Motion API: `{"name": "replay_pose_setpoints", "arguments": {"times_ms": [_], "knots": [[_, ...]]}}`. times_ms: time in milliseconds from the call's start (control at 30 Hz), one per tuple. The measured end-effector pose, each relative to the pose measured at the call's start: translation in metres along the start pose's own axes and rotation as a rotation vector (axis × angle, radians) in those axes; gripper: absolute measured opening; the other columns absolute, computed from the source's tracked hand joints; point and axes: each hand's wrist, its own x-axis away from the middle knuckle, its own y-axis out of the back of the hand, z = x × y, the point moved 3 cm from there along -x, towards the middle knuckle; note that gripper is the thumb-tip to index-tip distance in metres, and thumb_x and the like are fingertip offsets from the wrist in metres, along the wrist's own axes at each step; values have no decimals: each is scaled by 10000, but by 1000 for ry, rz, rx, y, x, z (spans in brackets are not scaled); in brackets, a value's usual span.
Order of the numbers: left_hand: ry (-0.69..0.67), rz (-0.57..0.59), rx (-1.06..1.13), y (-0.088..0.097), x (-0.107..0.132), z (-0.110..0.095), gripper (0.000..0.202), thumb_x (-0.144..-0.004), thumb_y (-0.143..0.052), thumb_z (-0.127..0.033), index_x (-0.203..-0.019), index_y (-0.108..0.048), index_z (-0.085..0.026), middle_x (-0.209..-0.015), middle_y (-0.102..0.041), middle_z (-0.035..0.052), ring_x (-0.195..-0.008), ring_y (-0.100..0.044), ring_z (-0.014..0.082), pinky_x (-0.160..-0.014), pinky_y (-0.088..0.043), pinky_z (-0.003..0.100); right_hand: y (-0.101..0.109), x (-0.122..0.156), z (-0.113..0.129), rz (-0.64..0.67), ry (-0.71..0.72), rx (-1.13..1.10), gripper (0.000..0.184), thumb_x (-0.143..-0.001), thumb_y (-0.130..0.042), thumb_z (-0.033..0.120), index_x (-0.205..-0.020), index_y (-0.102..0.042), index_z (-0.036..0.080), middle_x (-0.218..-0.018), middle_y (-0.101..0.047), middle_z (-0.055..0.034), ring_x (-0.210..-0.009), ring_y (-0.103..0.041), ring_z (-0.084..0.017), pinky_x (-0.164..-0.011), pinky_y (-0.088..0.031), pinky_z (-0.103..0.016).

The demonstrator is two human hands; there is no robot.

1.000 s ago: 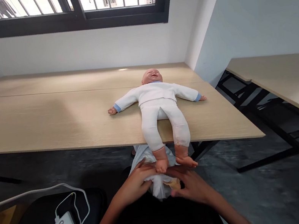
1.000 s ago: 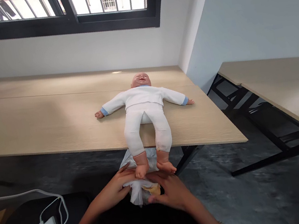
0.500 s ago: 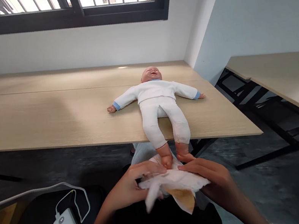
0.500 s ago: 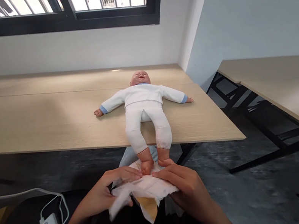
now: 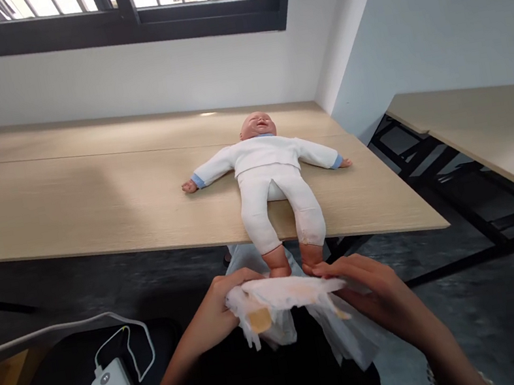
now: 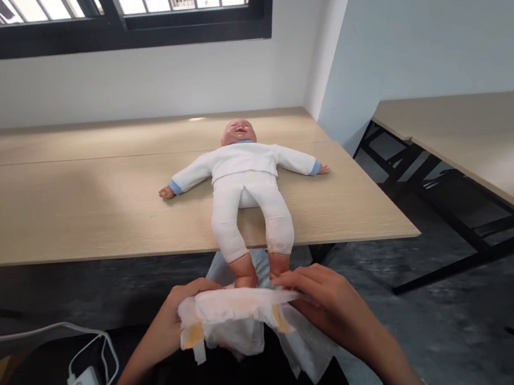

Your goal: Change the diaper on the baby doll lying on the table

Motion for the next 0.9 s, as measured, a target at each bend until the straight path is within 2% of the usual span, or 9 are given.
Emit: {"name": "replay_pose_setpoints", "arguments": {"times_ms": [167, 267, 367, 433, 567, 667, 733, 800, 900], "knots": [[42, 107, 88, 3, -1, 7, 221, -826, -705, -356, -820, -593, -166, -789, -619, -13, -718, -540, 128, -672, -427, 227, -1, 2, -12, 195, -135, -41, 207, -1020, -535, 244, -1087, -730, 264, -1082, -770, -47, -902, -726, -208, -811, -580, -328], [77, 203, 63, 4, -1, 8, 292, -813, -748, -412, -828, -588, -168, -832, -634, -1, -759, -564, 150, -712, -460, 248, 1, 4, -15, 286, -197, -38, 238, -1022, -520, 267, -1063, -754, 280, -1076, -775, -40, -889, -732, -228, -809, -580, -355], [52, 336, 17, 4, 1, 4, 273, -878, -711, -414, -985, -654, -169, -941, -711, 29, -861, -645, 193, -818, -503, 287, 0, 11, -20, 413, -267, -39, 234, -1006, -526, 262, -1003, -760, 279, -1062, -774, -31, -901, -738, -238, -778, -578, -348], [13, 439, -13, 2, 2, 2, 292, -933, -654, -388, -1137, -685, -182, -1096, -749, 64, -1009, -689, 237, -933, -510, 327, -2, 18, -24, 466, -310, -60, 231, -970, -529, 211, -964, -751, 273, -1033, -768, -24, -904, -740, -227, -768, -577, -322], [-29, 582, -94, 0, 6, 0, 364, -954, -624, -352, -1279, -691, -204, -1346, -701, 90, -1275, -638, 285, -1103, -451, 365, -5, 28, -29, 486, -377, -75, 205, -882, -554, 132, -914, -713, 256, -970, -741, -16, -875, -726, -208, -722, -565, -281], [-43, 566, -127, 4, 10, -3, 402, -940, -611, -376, -1284, -681, -181, -1270, -730, 93, -1150, -680, 262, -1014, -497, 323, -3, 29, -28, 489, -385, -97, 129, -956, -542, 232, -957, -669, 253, -979, -731, -20, -869, -716, -199, -726, -568, -277], [-45, 508, -139, 8, 13, -7, 365, -912, -625, -430, -1152, -707, -169, -1057, -758, 68, -935, -677, 217, -859, -522, 273, 0, 28, -23, 475, -362, -145, 156, -1004, -494, 301, -1024, -644, 262, -997, -731, -22, -876, -721, -193, -721, -573, -268], [-44, 469, -118, 10, 15, -11, 315, -877, -644, -473, -953, -685, -169, -834, -696, 24, -759, -598, 168, -719, -495, 235, 6, 26, -16, 455, -331, -184, 150, -1006, -482, 308, -1046, -620, 267, -985, -725, -20, -863, -724, -187, -699, -575, -254], [-41, 488, -10, 11, 16, -19, 277, -830, -675, -443, -803, -596, -179, -715, -597, -11, -659, -515, 131, -608, -436, 213, 13, 27, -9, 458, -339, -190, 92, -995, -501, 292, -999, -589, 263, -961, -703, -10, -797, -700, -165, -684, -575, -244]]}}
